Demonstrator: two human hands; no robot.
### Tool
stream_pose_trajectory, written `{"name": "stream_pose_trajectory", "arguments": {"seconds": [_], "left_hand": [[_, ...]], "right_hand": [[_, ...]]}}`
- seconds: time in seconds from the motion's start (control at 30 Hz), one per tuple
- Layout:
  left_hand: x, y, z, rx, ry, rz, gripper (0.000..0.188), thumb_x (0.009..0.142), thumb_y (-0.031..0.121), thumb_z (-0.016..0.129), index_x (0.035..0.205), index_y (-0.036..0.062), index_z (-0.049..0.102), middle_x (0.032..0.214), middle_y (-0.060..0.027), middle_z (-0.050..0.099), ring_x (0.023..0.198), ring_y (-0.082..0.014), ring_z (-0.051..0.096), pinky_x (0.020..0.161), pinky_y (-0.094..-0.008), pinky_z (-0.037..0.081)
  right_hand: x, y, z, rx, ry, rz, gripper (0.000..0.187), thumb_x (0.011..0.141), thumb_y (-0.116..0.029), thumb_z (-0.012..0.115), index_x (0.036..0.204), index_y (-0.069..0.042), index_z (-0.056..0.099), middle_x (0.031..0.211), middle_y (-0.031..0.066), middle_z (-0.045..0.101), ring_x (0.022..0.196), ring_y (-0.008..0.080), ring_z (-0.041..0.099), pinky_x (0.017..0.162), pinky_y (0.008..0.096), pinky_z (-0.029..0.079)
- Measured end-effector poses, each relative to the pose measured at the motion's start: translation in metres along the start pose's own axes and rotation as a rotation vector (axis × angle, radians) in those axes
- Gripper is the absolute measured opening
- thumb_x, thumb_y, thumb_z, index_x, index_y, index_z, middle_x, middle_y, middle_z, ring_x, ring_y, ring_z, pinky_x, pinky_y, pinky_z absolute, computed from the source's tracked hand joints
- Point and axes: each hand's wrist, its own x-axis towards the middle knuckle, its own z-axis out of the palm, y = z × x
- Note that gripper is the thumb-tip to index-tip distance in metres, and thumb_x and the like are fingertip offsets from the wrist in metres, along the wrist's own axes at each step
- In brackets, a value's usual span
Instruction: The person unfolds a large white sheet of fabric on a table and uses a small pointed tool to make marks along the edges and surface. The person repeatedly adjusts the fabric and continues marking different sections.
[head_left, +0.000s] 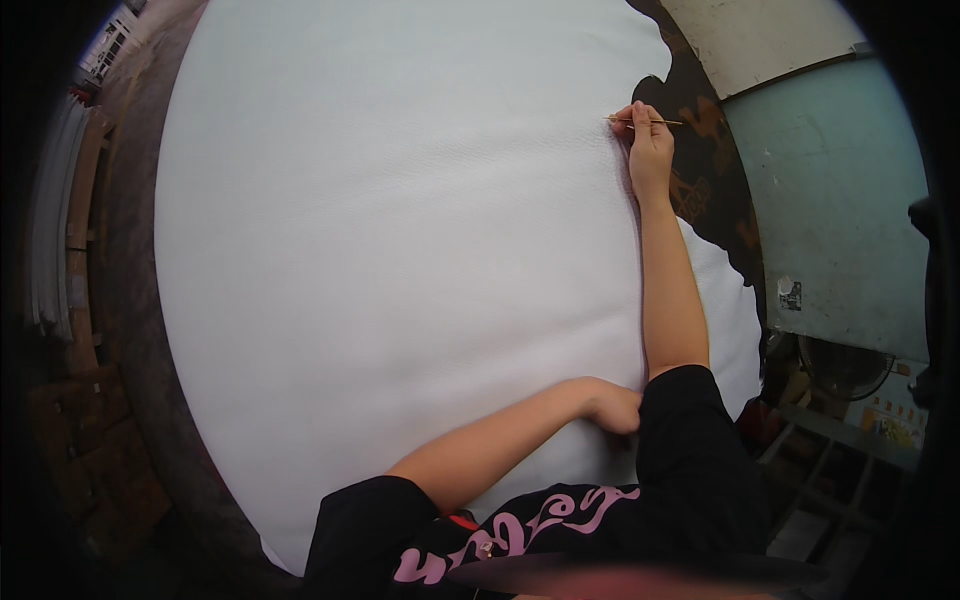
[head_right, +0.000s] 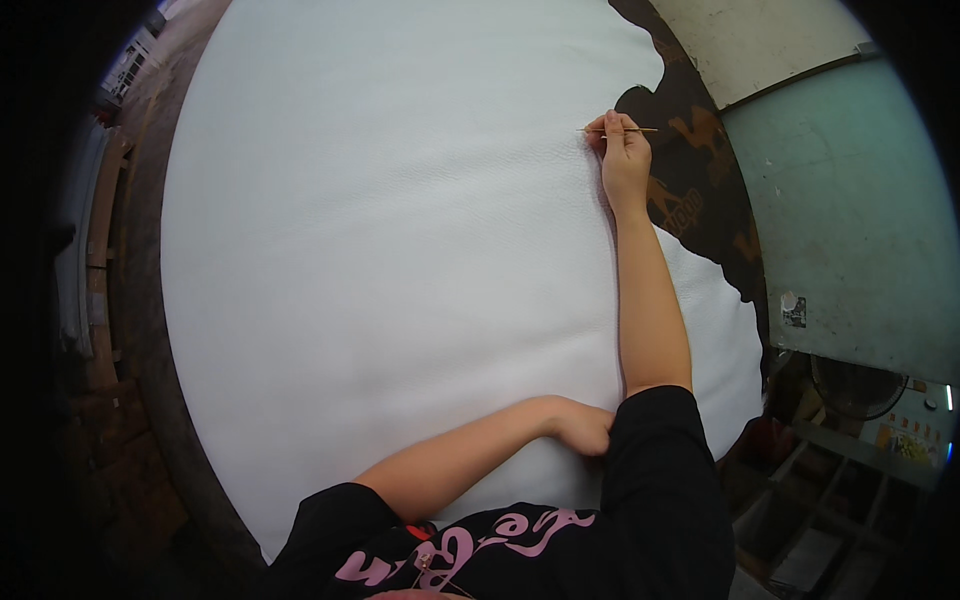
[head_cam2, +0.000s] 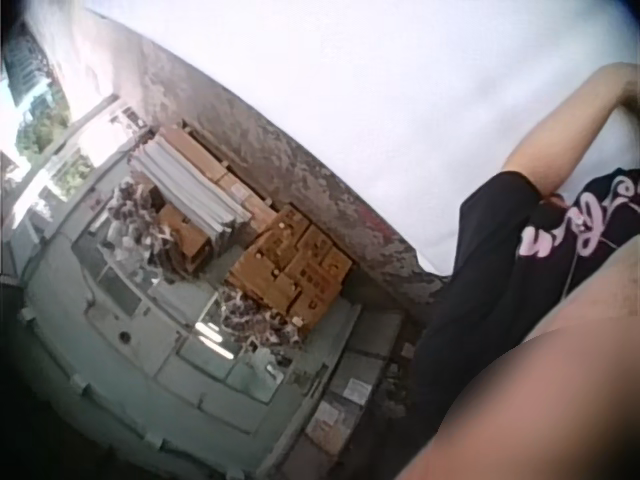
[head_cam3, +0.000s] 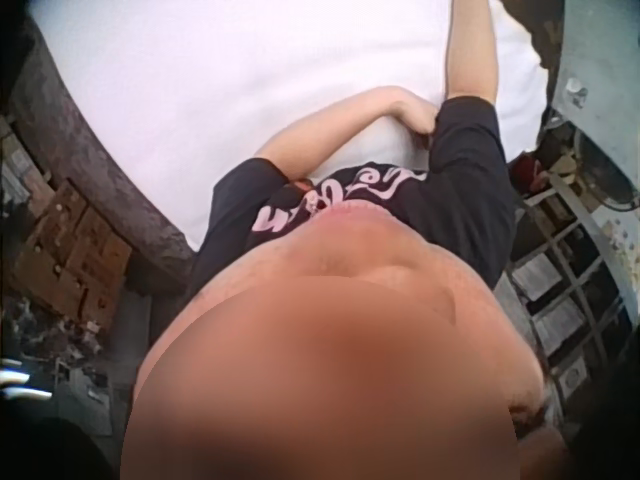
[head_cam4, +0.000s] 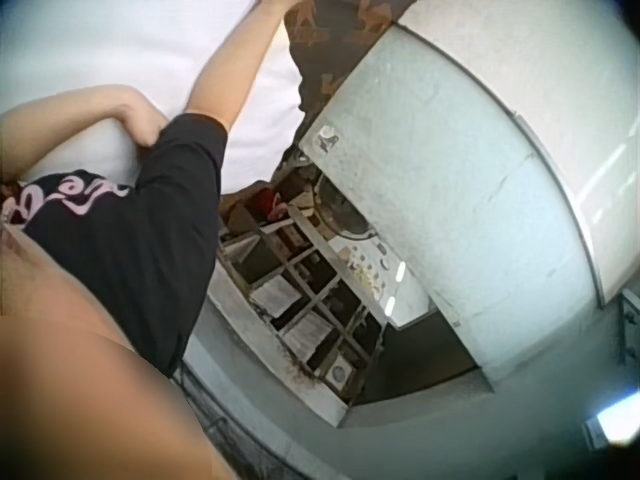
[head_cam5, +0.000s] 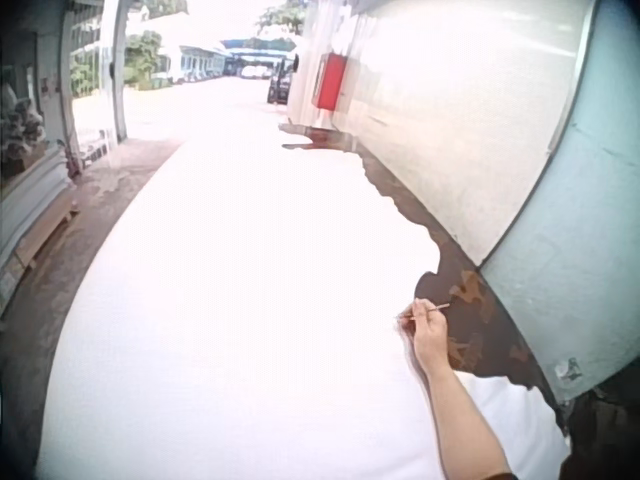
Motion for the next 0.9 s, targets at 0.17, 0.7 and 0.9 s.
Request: {"name": "stream_pose_trajectory", "arguments": {"seconds": [0.17, 0.7, 0.9], "left_hand": [[0.001, 0.004, -0.001, -0.081, -0.094, -0.055, 0.053, 0.088, 0.003, 0.042, 0.142, 0.0004, 0.040, 0.137, -0.0233, 0.049, 0.107, -0.0307, 0.063, 0.083, -0.0383, 0.057], [-0.008, 0.008, 0.002, -0.125, -0.026, -0.084, 0.043, 0.088, 0.008, 0.052, 0.130, -0.0001, 0.054, 0.118, -0.0154, 0.063, 0.103, -0.0240, 0.063, 0.085, -0.0358, 0.055], [-0.006, 0.009, 0.000, -0.149, -0.029, -0.100, 0.044, 0.088, 0.009, 0.052, 0.131, -0.0002, 0.053, 0.119, -0.0160, 0.062, 0.105, -0.0248, 0.062, 0.085, -0.0363, 0.054]], "right_hand": [[-0.008, -0.012, 0.023, -0.058, -0.138, -0.031, 0.037, 0.103, -0.028, 0.046, 0.087, 0.000, 0.064, 0.084, 0.0040, 0.064, 0.079, 0.0095, 0.057, 0.078, 0.0236, 0.045], [-0.013, -0.028, 0.027, -0.042, -0.326, 0.155, 0.037, 0.100, -0.025, 0.048, 0.081, 0.001, 0.065, 0.079, 0.0066, 0.065, 0.073, 0.0119, 0.058, 0.071, 0.0261, 0.046], [-0.006, -0.028, 0.029, 0.112, -0.274, 0.082, 0.039, 0.101, -0.028, 0.049, 0.084, 0.001, 0.068, 0.087, 0.0089, 0.068, 0.078, 0.0132, 0.061, 0.077, 0.0258, 0.047]]}}
